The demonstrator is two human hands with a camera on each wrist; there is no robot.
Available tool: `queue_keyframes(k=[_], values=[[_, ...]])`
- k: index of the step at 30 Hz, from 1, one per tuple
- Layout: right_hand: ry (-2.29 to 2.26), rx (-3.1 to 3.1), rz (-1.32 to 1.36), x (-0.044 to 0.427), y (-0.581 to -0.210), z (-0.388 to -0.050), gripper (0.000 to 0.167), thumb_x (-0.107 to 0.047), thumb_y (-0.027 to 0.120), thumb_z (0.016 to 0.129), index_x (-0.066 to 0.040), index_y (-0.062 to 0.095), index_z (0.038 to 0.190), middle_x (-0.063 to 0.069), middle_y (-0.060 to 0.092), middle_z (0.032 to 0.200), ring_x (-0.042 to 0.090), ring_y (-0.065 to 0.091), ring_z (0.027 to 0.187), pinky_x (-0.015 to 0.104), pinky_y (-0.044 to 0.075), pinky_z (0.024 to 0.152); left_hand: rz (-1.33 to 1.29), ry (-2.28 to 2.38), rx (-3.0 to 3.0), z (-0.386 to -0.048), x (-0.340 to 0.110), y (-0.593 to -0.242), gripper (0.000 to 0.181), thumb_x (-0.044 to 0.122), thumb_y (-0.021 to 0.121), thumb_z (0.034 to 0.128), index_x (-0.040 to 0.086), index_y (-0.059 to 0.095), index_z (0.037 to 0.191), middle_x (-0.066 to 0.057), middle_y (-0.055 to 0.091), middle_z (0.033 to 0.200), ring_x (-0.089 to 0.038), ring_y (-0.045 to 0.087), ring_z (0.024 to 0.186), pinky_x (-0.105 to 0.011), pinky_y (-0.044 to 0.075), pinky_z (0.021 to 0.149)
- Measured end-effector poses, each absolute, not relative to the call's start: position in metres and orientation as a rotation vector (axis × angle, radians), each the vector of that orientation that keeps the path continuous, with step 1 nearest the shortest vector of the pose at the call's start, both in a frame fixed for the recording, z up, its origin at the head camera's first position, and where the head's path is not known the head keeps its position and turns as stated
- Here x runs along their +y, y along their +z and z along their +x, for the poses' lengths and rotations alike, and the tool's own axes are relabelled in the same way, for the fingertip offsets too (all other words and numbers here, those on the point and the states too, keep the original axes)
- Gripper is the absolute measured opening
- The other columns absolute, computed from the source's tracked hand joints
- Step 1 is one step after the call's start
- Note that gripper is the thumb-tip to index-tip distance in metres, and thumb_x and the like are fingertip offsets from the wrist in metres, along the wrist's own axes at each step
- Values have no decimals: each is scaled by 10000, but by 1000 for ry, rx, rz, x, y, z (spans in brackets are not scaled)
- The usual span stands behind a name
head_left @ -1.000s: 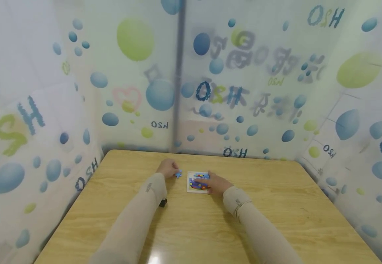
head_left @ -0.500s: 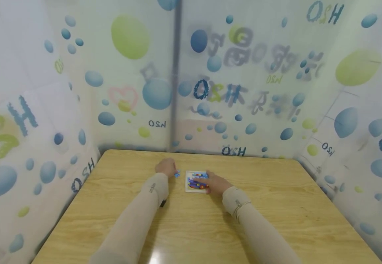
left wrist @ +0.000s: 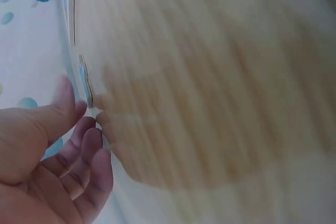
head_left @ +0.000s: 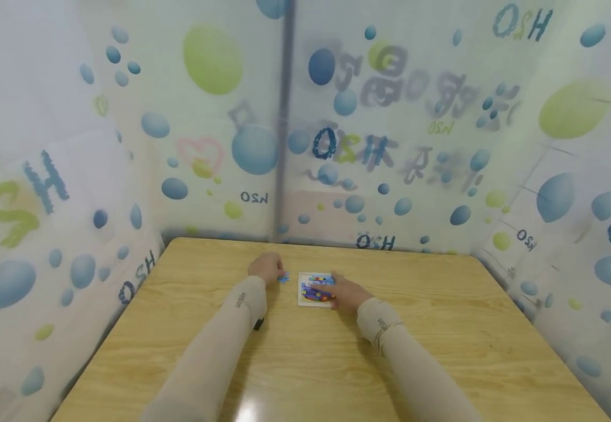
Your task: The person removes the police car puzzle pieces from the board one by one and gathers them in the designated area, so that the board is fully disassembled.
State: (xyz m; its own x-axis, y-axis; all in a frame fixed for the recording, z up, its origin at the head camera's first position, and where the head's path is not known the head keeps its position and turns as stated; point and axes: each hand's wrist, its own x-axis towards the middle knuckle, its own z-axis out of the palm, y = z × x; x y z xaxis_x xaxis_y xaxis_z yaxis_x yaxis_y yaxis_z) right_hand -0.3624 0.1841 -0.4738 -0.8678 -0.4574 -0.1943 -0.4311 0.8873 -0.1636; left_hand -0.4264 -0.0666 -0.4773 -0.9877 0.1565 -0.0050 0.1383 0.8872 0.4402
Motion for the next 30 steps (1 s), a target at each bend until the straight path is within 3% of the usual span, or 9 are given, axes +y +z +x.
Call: queue_keyframes(k=[6, 19, 24, 27, 30], values=[[-163, 2833, -707, 187, -474, -361, 635, -164, 680, 973, -362, 449, 1530, 283, 268, 1605, 450, 463, 1362, 539, 441, 1073, 351, 644, 3013, -425, -67, -476, 225, 243, 845, 834, 121, 718, 973, -35, 713, 1020, -226, 650, 934, -386, 551, 805], [-104, 2851, -745, 186, -475, -363, 661, -198, 688, 975, -329, 408, 1559, 273, 277, 1603, 439, 467, 1361, 511, 460, 1059, 362, 643, 2997, -421, -70, -472, 205, 252, 795, 892, 122, 711, 1026, -46, 717, 1075, -238, 654, 963, -397, 559, 804], [-154, 2871, -693, 192, -478, -369, 780, -271, 705, 968, -181, 277, 1613, 207, 285, 1626, 394, 403, 1427, 506, 400, 1122, 444, 668, 3016, -415, -66, -464, 164, 239, 759, 925, 117, 722, 1027, -31, 721, 1047, -223, 659, 948, -402, 560, 818], [-175, 2867, -654, 195, -478, -371, 818, -337, 696, 969, -61, 256, 1601, 174, 273, 1641, 365, 342, 1469, 495, 333, 1172, 497, 657, 3016, -410, -59, -458, 154, 209, 750, 931, 113, 726, 1049, -30, 718, 1031, -214, 659, 936, -398, 561, 814], [-145, 2863, -654, 197, -477, -371, 798, -367, 678, 977, -18, 289, 1580, 164, 269, 1645, 351, 320, 1483, 501, 326, 1176, 528, 657, 3008, -406, -49, -456, 140, 189, 748, 929, 113, 730, 1045, -23, 711, 995, -200, 650, 905, -386, 558, 795]])
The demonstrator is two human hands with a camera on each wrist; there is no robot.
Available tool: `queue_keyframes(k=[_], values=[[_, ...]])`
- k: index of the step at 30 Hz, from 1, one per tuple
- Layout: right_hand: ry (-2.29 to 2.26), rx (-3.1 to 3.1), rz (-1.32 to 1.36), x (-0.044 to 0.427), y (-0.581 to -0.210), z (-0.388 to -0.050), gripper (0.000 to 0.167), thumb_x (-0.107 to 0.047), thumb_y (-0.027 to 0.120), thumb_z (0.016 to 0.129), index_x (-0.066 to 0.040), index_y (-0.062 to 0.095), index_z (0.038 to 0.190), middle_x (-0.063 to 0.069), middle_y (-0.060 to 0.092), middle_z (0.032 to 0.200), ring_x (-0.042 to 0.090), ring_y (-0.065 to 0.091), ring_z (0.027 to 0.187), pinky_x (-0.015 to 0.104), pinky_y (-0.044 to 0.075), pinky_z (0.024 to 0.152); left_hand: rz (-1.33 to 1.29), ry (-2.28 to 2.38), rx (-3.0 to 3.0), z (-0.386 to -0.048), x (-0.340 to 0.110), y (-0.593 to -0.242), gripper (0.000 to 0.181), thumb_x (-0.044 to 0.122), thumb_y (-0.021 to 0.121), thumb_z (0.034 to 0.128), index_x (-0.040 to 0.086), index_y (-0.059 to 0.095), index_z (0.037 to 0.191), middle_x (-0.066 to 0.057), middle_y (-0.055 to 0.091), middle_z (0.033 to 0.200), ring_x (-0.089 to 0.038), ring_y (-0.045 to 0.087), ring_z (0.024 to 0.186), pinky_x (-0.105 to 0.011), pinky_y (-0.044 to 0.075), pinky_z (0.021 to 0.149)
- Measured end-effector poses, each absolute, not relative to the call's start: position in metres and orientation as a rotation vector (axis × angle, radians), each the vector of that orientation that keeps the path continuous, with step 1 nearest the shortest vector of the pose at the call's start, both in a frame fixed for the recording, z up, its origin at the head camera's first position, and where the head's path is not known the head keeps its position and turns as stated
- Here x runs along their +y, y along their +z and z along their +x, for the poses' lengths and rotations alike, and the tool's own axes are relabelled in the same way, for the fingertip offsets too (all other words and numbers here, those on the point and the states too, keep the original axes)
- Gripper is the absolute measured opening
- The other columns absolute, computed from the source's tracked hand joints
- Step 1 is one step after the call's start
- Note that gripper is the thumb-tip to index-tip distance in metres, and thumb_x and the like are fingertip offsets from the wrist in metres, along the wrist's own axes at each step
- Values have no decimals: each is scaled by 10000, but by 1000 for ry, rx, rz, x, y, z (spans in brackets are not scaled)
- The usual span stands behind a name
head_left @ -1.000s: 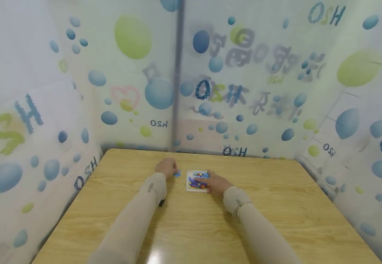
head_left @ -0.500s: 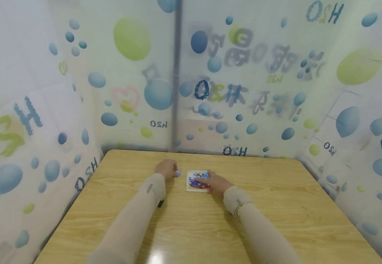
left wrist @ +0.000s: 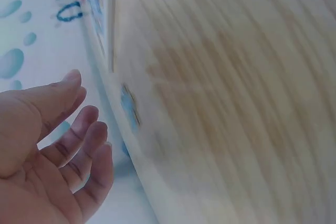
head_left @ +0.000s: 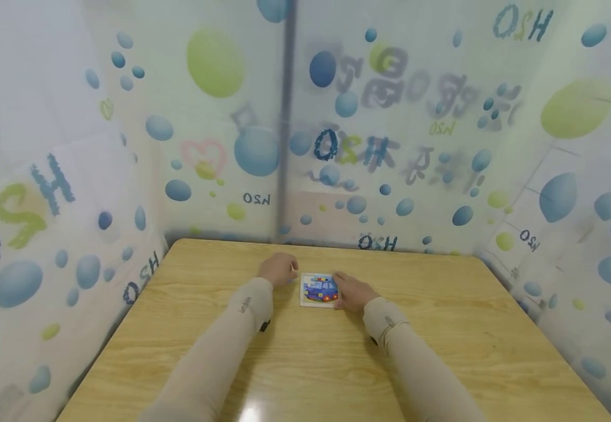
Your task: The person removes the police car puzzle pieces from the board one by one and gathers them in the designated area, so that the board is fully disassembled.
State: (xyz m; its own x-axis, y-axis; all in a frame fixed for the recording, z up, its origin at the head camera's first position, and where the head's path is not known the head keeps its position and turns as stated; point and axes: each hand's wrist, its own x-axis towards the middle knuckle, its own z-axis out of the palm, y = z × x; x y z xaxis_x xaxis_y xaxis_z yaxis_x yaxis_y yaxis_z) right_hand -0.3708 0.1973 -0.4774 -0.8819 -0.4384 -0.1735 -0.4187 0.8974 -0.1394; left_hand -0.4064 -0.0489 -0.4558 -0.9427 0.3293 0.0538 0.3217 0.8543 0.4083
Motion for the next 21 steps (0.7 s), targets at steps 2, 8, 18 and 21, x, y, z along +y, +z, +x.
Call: queue_keyframes(k=[2, 8, 18, 21], values=[[-140, 2862, -660, 198, -477, -371, 772, -363, 677, 978, -7, 323, 1565, 169, 279, 1639, 354, 323, 1480, 516, 334, 1168, 547, 642, 3001, -406, -41, -456, 137, 190, 753, 926, 115, 735, 1038, -22, 711, 990, -198, 647, 908, -382, 557, 799], [-135, 2868, -680, 197, -475, -372, 739, -354, 669, 983, -18, 349, 1558, 169, 291, 1634, 350, 335, 1475, 503, 338, 1168, 544, 633, 2968, -405, -21, -460, 125, 209, 745, 937, 111, 763, 1014, -23, 730, 1019, -210, 664, 953, -388, 561, 842], [-144, 2866, -693, 195, -474, -366, 728, -348, 674, 980, -16, 367, 1550, 175, 305, 1626, 364, 367, 1456, 501, 375, 1144, 389, 726, 2895, -402, -4, -463, 128, 182, 705, 955, 66, 755, 977, -41, 733, 940, -201, 673, 864, -378, 571, 813], [-157, 2878, -684, 197, -475, -366, 722, -339, 683, 975, -19, 379, 1545, 171, 314, 1623, 361, 369, 1455, 495, 374, 1146, 397, 775, 2864, -404, -1, -466, 173, 180, 700, 957, 46, 746, 858, -21, 695, 785, -164, 626, 727, -323, 554, 709]])
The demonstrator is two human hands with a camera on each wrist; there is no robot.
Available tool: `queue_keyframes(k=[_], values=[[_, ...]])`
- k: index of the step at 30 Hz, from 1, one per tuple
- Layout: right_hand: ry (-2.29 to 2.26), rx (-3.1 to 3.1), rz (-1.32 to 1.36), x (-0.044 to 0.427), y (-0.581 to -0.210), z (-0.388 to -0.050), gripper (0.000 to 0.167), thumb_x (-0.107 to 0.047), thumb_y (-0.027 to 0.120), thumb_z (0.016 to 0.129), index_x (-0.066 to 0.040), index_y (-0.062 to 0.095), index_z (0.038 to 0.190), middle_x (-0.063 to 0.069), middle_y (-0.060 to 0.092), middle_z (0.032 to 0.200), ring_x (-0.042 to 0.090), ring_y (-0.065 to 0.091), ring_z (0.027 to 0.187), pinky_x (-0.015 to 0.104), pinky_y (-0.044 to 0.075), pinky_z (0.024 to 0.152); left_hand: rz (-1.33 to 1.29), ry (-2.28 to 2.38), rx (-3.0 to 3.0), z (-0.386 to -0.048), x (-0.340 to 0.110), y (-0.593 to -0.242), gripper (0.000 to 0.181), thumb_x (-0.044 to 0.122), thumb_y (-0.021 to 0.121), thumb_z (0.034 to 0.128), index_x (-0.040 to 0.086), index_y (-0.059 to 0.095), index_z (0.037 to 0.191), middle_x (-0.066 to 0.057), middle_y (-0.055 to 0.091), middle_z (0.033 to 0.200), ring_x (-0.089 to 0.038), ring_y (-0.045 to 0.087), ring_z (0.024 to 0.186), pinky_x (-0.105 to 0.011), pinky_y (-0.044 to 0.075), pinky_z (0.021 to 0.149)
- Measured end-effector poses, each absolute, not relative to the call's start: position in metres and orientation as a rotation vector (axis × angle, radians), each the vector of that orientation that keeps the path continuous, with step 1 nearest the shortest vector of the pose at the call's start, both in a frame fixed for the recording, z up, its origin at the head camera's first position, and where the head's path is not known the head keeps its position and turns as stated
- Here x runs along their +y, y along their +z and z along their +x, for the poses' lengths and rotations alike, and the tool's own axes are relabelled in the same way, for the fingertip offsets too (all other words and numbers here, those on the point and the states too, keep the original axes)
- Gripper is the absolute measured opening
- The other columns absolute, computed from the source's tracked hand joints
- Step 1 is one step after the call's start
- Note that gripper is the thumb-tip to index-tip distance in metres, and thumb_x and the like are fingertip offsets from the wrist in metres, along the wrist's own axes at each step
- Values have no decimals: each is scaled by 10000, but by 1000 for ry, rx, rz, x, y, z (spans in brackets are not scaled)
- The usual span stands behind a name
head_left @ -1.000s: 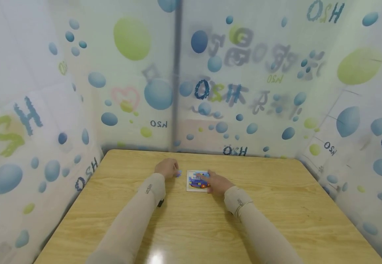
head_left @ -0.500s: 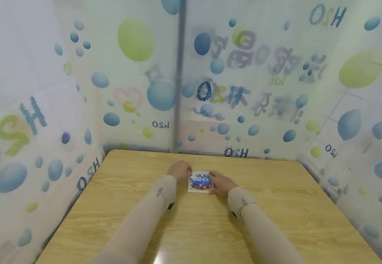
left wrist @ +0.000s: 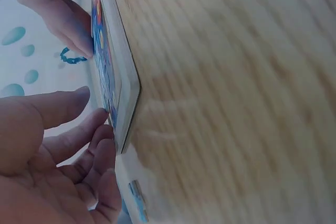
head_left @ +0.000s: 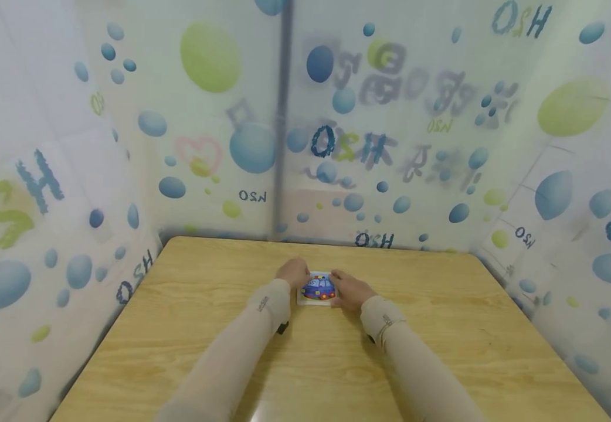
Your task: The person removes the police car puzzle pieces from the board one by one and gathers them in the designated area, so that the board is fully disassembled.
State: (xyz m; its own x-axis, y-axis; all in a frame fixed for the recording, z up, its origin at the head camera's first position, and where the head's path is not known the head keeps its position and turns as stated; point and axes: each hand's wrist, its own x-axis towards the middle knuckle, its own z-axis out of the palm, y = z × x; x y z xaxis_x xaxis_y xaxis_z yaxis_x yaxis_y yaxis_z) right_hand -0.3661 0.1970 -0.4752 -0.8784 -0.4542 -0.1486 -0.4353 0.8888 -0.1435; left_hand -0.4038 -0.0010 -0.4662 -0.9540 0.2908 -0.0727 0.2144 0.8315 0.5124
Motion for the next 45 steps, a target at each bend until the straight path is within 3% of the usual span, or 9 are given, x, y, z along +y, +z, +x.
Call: queue_keyframes(k=[4, 9, 20, 25, 30, 34, 45], values=[[-185, 2865, -683, 198, -476, -367, 723, -320, 695, 968, -8, 383, 1540, 183, 311, 1621, 367, 358, 1460, 505, 368, 1147, 373, 830, 2811, -406, 1, -470, 367, 159, 692, 946, 81, 595, 601, 27, 505, 550, -121, 454, 527, -250, 420, 506], [-184, 2859, -677, 197, -474, -366, 721, -325, 685, 972, -14, 377, 1545, 179, 301, 1627, 363, 347, 1466, 500, 364, 1151, 353, 853, 2792, -406, 2, -471, 485, 154, 681, 947, 137, 437, 529, 50, 380, 502, -105, 345, 475, -231, 312, 448], [-190, 2866, -653, 193, -471, -365, 734, -325, 685, 966, -24, 363, 1553, 164, 307, 1628, 359, 360, 1460, 505, 373, 1143, 328, 846, 2819, -410, 6, -476, 426, 203, 717, 940, 129, 467, 602, 35, 431, 569, -120, 386, 522, -246, 349, 493], [-283, 2877, -656, 193, -476, -366, 766, -280, 736, 937, -84, 336, 1560, 164, 388, 1581, 349, 402, 1435, 500, 385, 1135, 321, 858, 2841, -413, 7, -480, 160, 197, 735, 928, 61, 662, 882, -46, 649, 857, -201, 602, 781, -344, 529, 724], [-289, 2862, -702, 196, -477, -366, 638, -255, 741, 937, -241, 453, 1505, 188, 381, 1575, 394, 414, 1410, 573, 454, 1044, 308, 900, 2835, -413, 6, -479, 199, 189, 739, 928, 80, 696, 1088, -72, 704, 1095, -267, 654, 1020, -441, 540, 913], [-286, 2842, -694, 197, -477, -365, 517, -261, 721, 951, -333, 540, 1430, 209, 352, 1586, 420, 391, 1417, 620, 445, 1029, 310, 918, 2820, -413, 6, -479, 148, 201, 724, 934, 117, 718, 1055, -53, 711, 1098, -254, 651, 1015, -441, 533, 913], [-228, 2870, -826, 198, -477, -368, 539, -279, 727, 939, -276, 542, 1444, 179, 434, 1481, 362, 538, 1249, 518, 535, 923, 299, 907, 2848, -418, 7, -480, 149, 262, 691, 975, 119, 732, 981, -25, 706, 982, -198, 637, 864, -393, 545, 803]])
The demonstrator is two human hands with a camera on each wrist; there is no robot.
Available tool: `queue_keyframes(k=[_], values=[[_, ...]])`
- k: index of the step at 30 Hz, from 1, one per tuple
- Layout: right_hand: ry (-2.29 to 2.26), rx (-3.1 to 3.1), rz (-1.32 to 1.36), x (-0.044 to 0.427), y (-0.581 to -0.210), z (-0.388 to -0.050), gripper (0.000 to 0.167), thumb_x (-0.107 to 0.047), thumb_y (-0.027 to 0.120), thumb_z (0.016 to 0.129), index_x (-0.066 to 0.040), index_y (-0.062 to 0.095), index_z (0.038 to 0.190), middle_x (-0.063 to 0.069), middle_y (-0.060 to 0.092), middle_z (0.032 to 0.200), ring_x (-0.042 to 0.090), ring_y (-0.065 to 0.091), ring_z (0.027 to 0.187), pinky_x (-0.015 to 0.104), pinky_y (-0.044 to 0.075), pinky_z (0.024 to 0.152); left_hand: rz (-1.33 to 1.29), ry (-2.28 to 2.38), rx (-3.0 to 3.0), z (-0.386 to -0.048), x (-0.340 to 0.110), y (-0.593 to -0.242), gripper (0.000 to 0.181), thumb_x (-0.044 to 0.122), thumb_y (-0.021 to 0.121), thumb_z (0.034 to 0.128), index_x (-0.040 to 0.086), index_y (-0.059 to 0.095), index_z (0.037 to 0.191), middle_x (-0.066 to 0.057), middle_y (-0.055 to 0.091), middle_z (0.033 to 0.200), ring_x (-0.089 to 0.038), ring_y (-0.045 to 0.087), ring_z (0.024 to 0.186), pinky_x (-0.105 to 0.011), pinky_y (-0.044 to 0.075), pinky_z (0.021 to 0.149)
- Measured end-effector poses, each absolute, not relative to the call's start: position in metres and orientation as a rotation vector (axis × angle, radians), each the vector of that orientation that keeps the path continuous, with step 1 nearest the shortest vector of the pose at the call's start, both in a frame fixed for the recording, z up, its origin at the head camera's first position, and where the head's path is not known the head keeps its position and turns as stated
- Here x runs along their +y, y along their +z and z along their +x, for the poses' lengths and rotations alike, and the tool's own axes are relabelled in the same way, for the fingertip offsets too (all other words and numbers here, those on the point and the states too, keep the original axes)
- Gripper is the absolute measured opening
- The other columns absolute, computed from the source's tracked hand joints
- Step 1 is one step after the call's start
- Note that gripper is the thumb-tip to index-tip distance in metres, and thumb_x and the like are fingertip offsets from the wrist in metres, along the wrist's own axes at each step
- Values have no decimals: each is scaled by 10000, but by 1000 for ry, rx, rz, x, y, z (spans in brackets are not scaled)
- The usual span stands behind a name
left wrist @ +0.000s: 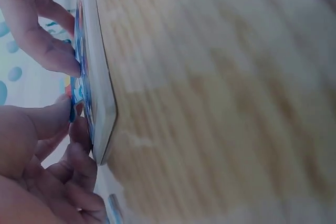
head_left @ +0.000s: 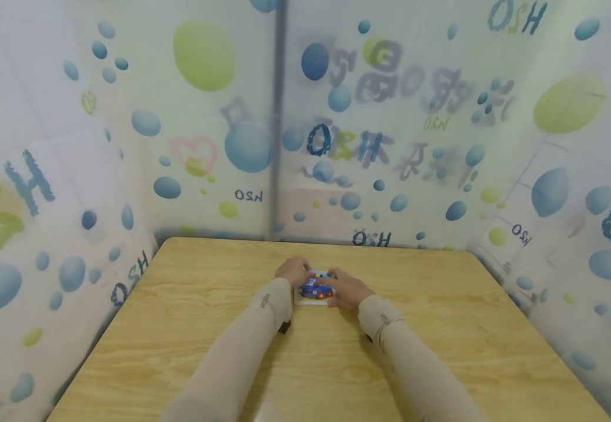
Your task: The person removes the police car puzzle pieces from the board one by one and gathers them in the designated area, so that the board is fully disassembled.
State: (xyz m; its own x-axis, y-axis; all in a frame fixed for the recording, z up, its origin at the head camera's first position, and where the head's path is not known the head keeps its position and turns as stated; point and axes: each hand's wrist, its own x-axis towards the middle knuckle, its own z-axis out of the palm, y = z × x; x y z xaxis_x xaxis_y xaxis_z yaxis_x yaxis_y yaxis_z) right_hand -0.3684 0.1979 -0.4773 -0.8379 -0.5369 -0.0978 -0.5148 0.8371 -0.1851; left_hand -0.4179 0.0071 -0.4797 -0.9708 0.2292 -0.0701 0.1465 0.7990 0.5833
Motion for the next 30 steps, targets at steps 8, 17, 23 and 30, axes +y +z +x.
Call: queue_keyframes(k=[8, 17, 23, 30], values=[[-226, 2864, -840, 194, -476, -366, 513, -280, 709, 955, -274, 542, 1440, 181, 424, 1507, 375, 550, 1246, 537, 527, 937, 247, 923, 2786, -419, 6, -477, 181, 231, 670, 985, 90, 755, 911, 3, 672, 825, -149, 581, 712, -299, 498, 652], [-197, 2875, -783, 195, -473, -364, 537, -281, 698, 957, -289, 524, 1464, 153, 414, 1524, 362, 516, 1299, 530, 521, 960, 295, 1127, 2686, -426, -4, -476, 250, 208, 600, 1009, 91, 661, 797, 24, 575, 747, -122, 505, 670, -266, 442, 630], [-219, 2861, -742, 193, -473, -362, 527, -262, 711, 953, -292, 538, 1450, 158, 414, 1523, 382, 506, 1304, 568, 507, 966, 336, 1158, 2679, -422, -25, -470, 234, 179, 564, 1016, 49, 626, 831, -27, 576, 732, -144, 497, 625, -268, 442, 562], [-230, 2856, -706, 192, -471, -362, 527, -259, 696, 966, -314, 526, 1462, 156, 392, 1543, 399, 502, 1308, 590, 492, 980, 234, 1313, 2586, -418, -58, -461, 133, 133, 622, 1015, 22, 689, 1049, -86, 683, 864, -173, 667, 716, -294, 593, 652]])
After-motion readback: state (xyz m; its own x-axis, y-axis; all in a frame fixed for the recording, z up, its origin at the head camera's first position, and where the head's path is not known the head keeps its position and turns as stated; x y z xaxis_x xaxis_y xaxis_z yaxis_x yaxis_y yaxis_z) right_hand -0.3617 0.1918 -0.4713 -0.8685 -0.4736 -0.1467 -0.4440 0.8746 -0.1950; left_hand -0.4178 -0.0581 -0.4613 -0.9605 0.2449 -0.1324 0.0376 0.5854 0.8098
